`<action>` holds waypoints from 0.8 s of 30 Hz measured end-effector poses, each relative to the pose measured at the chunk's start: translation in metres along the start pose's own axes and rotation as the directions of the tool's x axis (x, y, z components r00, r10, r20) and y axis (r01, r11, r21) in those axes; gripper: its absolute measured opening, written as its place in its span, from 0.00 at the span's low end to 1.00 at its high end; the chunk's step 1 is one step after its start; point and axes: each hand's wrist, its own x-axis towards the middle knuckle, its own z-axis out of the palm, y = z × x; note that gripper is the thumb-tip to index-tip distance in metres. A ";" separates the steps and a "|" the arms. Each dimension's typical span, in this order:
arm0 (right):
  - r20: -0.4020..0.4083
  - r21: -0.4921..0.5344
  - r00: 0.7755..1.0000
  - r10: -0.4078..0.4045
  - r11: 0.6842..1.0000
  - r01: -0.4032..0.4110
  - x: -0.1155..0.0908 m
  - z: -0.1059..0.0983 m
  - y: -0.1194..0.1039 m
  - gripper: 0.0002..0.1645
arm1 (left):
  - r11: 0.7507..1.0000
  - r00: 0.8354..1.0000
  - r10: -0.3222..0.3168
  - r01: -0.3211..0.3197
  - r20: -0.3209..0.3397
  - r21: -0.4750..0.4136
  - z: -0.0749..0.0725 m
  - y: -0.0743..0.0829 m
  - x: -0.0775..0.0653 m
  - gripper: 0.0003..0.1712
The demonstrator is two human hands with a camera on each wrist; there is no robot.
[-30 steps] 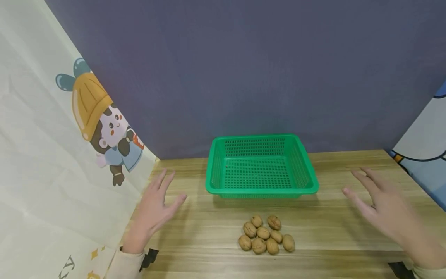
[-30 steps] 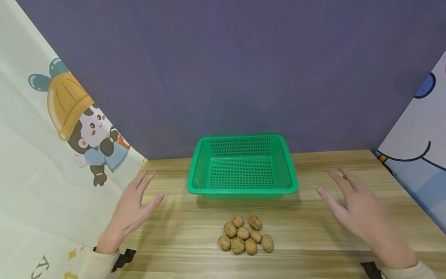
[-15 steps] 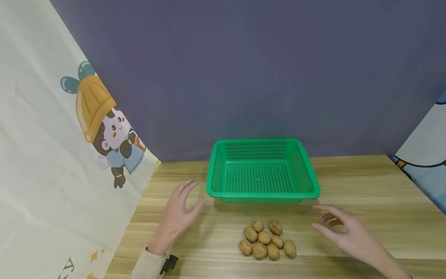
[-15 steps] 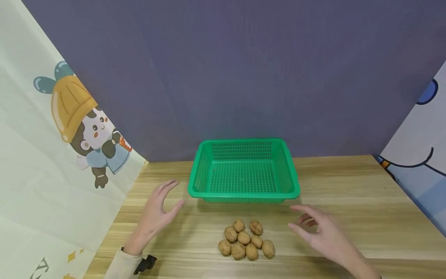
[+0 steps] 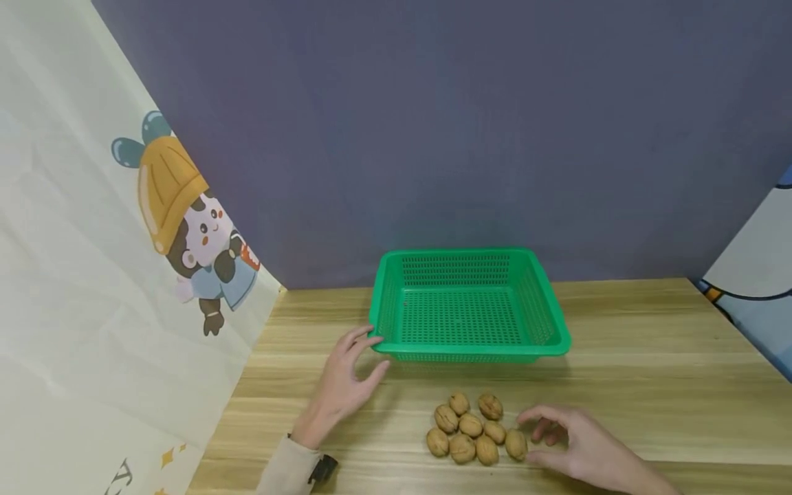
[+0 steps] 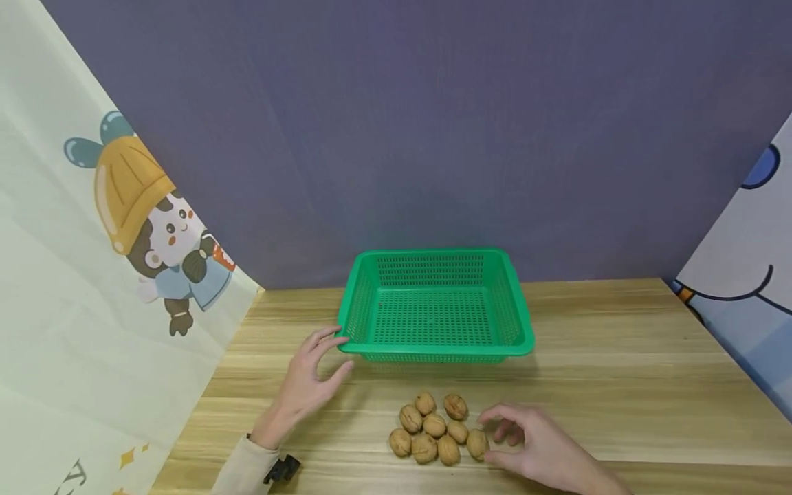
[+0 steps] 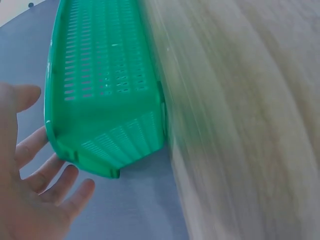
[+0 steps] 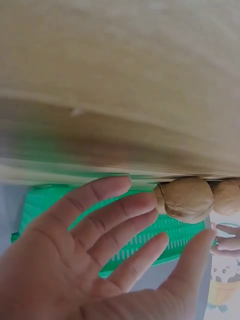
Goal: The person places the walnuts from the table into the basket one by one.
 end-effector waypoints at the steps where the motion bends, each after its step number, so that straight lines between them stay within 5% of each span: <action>1: 0.012 0.011 1.000 0.000 1.000 -0.001 0.000 0.001 0.001 0.24 | 1.000 1.000 0.008 -0.008 -0.007 -0.001 0.001 0.000 0.000 0.26; 24: 0.137 0.081 0.989 0.062 0.994 -0.074 0.005 0.005 0.003 0.21 | 0.992 0.986 0.124 -0.120 -0.108 0.038 0.013 -0.003 0.010 0.15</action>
